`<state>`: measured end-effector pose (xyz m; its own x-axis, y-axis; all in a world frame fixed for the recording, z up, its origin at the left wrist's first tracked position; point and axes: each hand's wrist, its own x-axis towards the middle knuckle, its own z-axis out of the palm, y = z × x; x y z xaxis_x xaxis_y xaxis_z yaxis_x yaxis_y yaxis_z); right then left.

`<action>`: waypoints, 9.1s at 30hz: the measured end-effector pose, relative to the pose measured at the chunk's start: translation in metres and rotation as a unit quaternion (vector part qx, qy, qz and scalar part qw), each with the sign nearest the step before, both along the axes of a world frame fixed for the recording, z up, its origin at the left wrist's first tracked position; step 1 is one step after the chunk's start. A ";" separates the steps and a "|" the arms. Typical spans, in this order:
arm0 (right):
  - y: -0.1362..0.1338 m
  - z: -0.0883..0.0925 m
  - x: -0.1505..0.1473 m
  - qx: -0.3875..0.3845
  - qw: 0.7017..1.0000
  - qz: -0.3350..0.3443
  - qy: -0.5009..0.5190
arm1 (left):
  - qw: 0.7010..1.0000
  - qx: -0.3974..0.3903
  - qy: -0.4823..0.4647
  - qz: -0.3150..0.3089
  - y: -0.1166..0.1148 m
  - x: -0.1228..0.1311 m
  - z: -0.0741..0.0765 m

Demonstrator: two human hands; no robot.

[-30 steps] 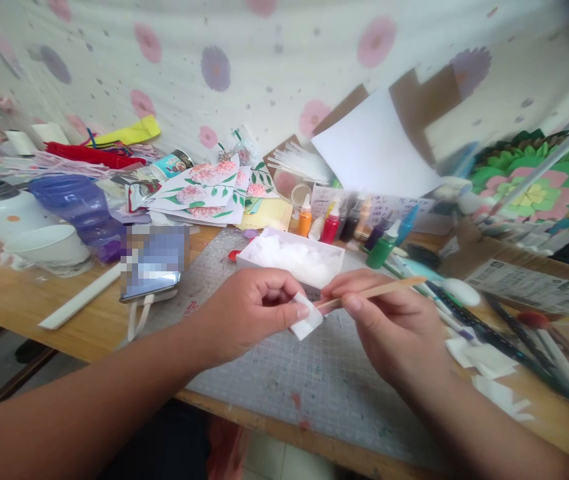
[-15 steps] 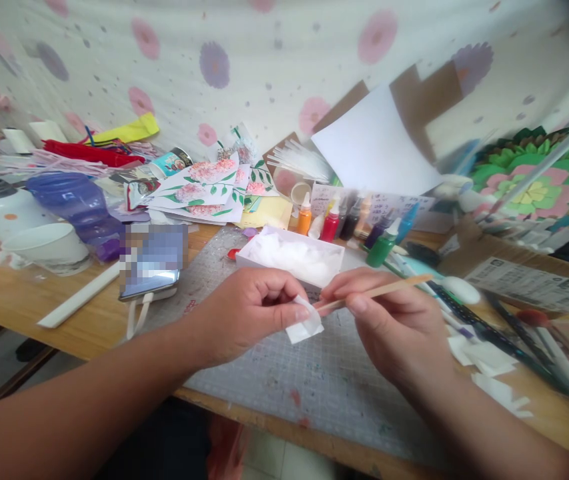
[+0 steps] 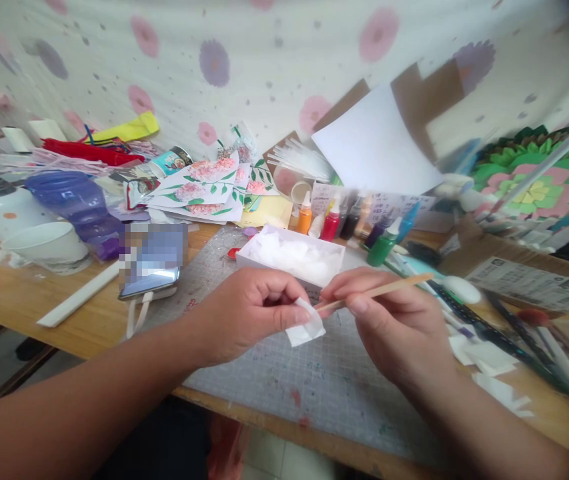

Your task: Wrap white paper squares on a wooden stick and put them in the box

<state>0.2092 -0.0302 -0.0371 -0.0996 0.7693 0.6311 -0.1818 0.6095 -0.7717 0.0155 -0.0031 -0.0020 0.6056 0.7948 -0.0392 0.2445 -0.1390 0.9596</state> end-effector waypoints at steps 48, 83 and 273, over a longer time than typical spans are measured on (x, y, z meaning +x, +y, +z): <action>0.006 -0.004 0.003 0.002 0.993 -0.116 -0.023 | 0.999 -0.008 -0.020 0.048 0.002 0.002 -0.006; -0.002 0.007 -0.005 0.058 0.979 -0.139 -0.136 | 0.993 -0.066 -0.091 0.030 0.000 0.006 -0.008; 0.002 -0.002 -0.003 0.003 0.999 -0.041 0.017 | 0.996 -0.021 -0.075 0.036 0.002 0.002 -0.007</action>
